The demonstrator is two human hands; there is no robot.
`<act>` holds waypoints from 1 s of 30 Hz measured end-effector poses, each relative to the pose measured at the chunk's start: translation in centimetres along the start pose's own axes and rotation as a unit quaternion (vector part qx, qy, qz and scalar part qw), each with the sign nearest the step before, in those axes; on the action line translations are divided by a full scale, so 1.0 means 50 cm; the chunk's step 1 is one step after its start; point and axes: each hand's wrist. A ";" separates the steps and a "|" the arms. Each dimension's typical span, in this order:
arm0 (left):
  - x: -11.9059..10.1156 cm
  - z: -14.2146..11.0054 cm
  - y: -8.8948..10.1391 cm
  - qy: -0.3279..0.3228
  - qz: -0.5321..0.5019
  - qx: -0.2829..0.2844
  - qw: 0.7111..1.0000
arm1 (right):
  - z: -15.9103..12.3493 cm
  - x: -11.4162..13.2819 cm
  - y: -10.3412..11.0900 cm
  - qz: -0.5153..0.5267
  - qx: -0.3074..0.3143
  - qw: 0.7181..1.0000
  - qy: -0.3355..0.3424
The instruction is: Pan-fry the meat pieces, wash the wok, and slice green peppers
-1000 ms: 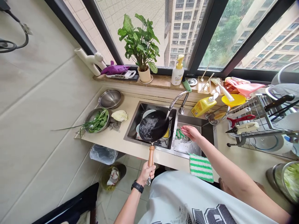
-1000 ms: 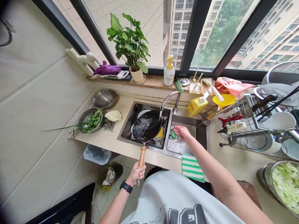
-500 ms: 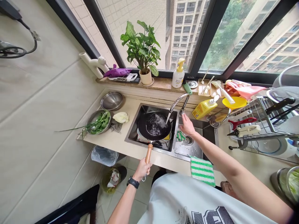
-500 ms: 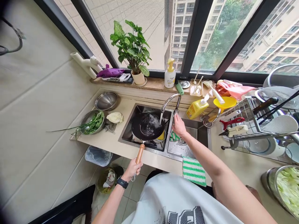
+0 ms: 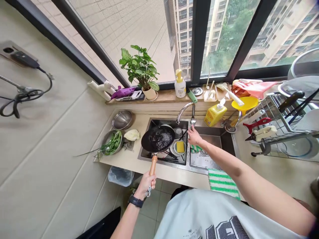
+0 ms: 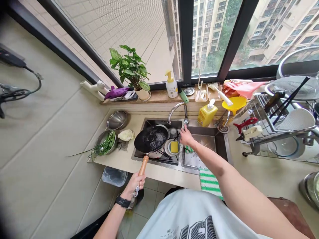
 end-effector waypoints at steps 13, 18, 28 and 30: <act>-0.188 0.031 0.015 -0.051 0.362 -0.117 0.923 | -0.098 0.033 -0.002 0.046 -0.015 0.998 -0.030; -0.221 0.028 0.003 -0.102 0.471 -0.163 0.861 | -0.149 0.035 0.021 0.089 -0.042 0.995 -0.029; -0.209 -0.106 0.048 -0.186 0.699 -0.269 0.637 | -0.185 0.084 0.113 0.252 -0.017 0.967 0.006; -0.209 -0.140 0.051 -0.172 0.687 -0.293 0.642 | -0.178 0.107 0.174 0.381 0.015 0.925 0.007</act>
Point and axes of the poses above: each hand's wrist, its own z-axis towards the middle knuckle, its own y-axis out of the back of the hand, x = y × z, and after that the axes turned 9 degrees about -x, right-handed
